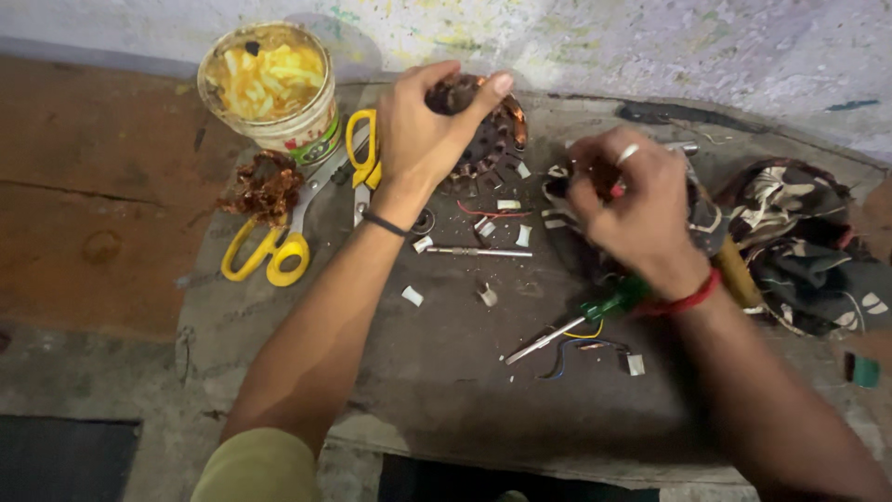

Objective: The person uses red pliers to cut and pull copper windings from a circular motor stator. They rotate the stator to access different slots, remove wire segments, and place them on the workbench. The person also gathers and bundles the removed copper wire by hand.

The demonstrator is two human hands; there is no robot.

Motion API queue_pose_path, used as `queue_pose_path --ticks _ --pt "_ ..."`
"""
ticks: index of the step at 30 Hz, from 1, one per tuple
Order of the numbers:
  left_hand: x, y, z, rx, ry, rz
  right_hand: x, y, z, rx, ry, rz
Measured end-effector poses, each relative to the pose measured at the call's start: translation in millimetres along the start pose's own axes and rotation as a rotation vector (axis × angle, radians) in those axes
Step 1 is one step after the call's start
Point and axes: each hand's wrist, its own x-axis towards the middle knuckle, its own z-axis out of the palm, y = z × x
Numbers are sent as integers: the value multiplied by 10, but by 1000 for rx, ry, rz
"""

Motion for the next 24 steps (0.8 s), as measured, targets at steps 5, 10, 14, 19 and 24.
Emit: queue_pose_path --ticks 5,10,14,19,24 --pt "33 51 -36 162 -232 -175 134 -30 -256 213 -671 75" --pt "6 -39 18 183 -224 145 85 -417 -148 157 -1255 149" --pt "-5 -123 25 241 -340 239 -34 -561 -110 29 -1249 39" --pt "23 -244 -41 190 -406 284 -37 -326 -169 408 -856 -53" --pt "-2 -248 -46 150 -360 338 -154 -118 -238 883 -161 391"
